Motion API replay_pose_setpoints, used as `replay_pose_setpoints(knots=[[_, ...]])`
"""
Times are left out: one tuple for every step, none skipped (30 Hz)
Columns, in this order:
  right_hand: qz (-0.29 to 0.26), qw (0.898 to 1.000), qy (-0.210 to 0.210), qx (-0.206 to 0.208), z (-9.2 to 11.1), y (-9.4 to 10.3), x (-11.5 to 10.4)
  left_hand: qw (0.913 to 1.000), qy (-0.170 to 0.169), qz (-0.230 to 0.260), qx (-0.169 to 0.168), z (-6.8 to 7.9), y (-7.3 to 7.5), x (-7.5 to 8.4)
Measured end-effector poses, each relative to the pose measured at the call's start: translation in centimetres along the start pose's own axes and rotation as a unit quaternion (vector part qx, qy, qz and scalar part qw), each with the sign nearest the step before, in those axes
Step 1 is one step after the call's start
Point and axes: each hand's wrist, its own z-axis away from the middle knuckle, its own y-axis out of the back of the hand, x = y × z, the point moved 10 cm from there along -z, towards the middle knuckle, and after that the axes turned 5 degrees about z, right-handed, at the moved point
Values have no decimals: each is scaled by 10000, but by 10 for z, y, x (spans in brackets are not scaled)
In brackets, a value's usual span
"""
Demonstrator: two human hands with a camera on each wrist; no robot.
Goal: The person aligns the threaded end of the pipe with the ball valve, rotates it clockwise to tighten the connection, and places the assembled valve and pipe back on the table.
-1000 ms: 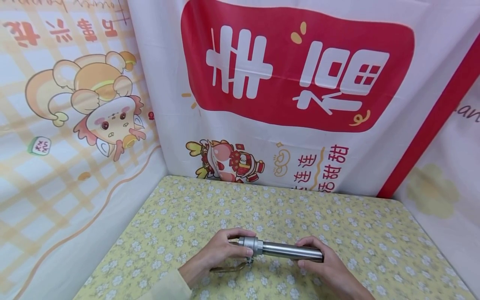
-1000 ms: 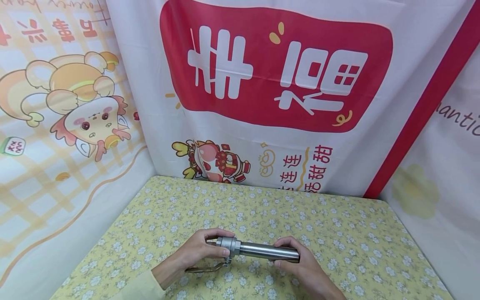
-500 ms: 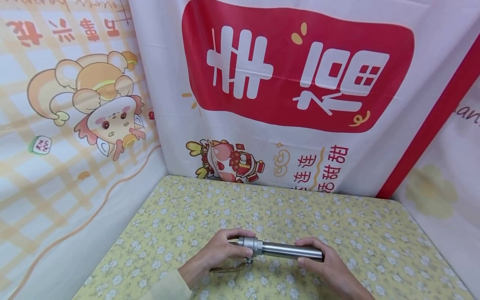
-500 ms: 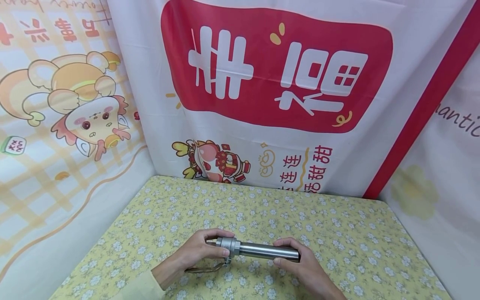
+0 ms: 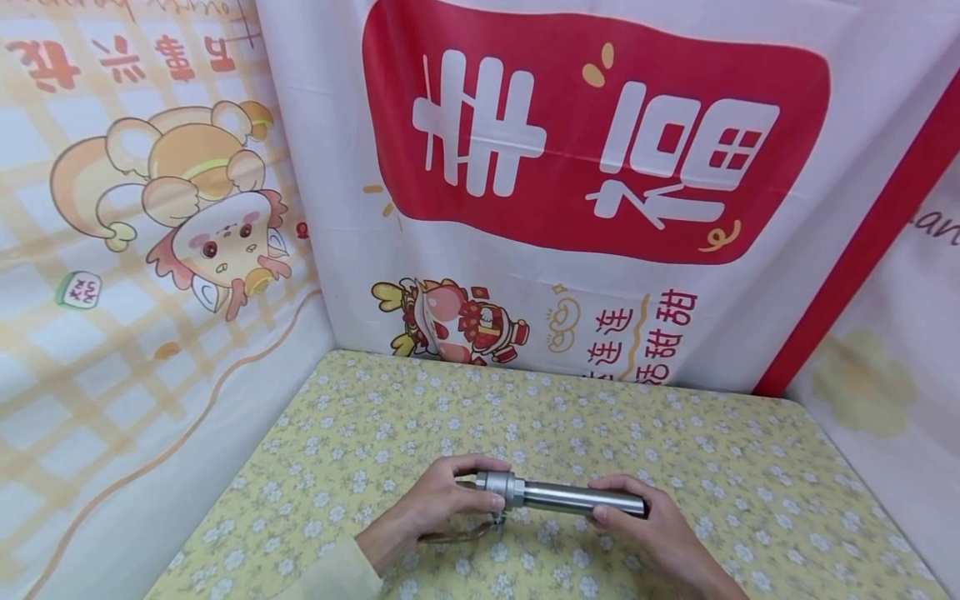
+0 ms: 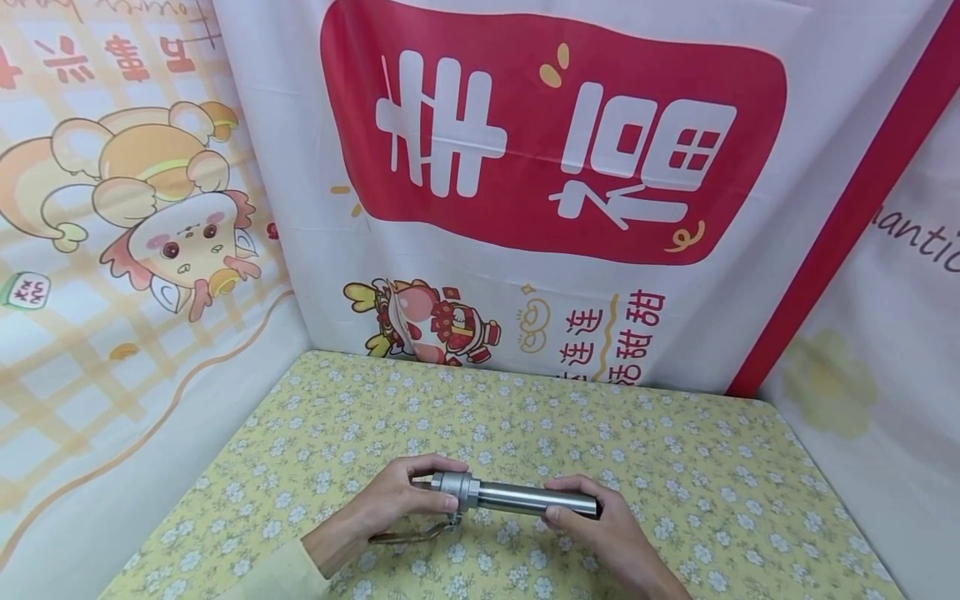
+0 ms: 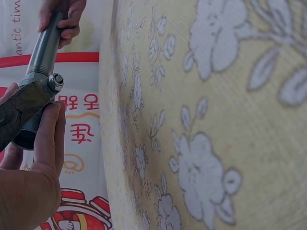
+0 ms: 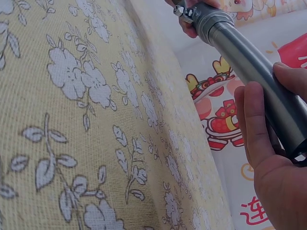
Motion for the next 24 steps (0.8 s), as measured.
replay_pose_setpoints(knots=[[-20,10000,13,12,0,0,0,10000,0,0,-6,0,0,0],[-49,10000,21,30,-1,1,0,10000,-1,5,-12,0,0,0],[-69,10000,30,52,-1,1,1,10000,-5,6,-17,0,-1,0],[-80,9999,42,74,-1,1,1,10000,-8,0,-17,0,-1,0],[-95,9999,52,79,-1,1,1,10000,-16,0,-24,0,-1,0],[-109,9999,59,85,0,1,1,10000,-28,0,-36,0,-1,0],[-125,9999,67,92,0,1,1,10000,-39,3,-50,0,-2,0],[-143,9998,82,94,1,1,0,10000,-54,4,-64,0,-2,-1],[-148,9998,86,105,1,0,0,9999,-67,-1,-76,1,-2,-1],[-142,9998,88,120,2,0,-1,9999,-69,2,-84,1,-3,-1],[-140,9998,95,127,2,0,-1,9999,-73,6,-96,1,-3,-1],[-142,9998,104,130,3,0,-2,9999,-79,5,-104,1,-3,-1],[-137,9998,86,146,3,0,-2,9999,-84,-5,-105,1,-3,-1],[-130,9997,90,164,4,0,-3,9999,-90,-17,-108,1,-3,-1],[-113,9997,90,184,4,0,-3,9999,-91,-26,-107,1,-3,-1],[-100,9997,85,206,4,0,-3,9999,-93,-34,-109,1,-3,-1],[-84,9997,87,231,4,0,-4,9999,-103,-41,-112,1,-3,-1],[-43,9996,112,245,4,0,-5,9999,-113,-46,-112,1,-3,-1],[-1,9996,120,265,4,0,-5,9998,-121,-43,-117,1,-3,-1],[31,9995,138,279,4,0,-5,9998,-127,-40,-121,1,-3,-1],[57,9995,144,277,4,0,-6,9998,-132,-36,-119,1,-3,-1],[88,9995,146,275,3,-1,-6,9998,-134,-31,-119,1,-3,-1],[123,9995,144,257,3,-1,-6,9998,-136,-27,-116,1,-3,-1],[166,9995,135,233,3,-2,-5,9998,-131,-19,-116,1,-3,-1]])
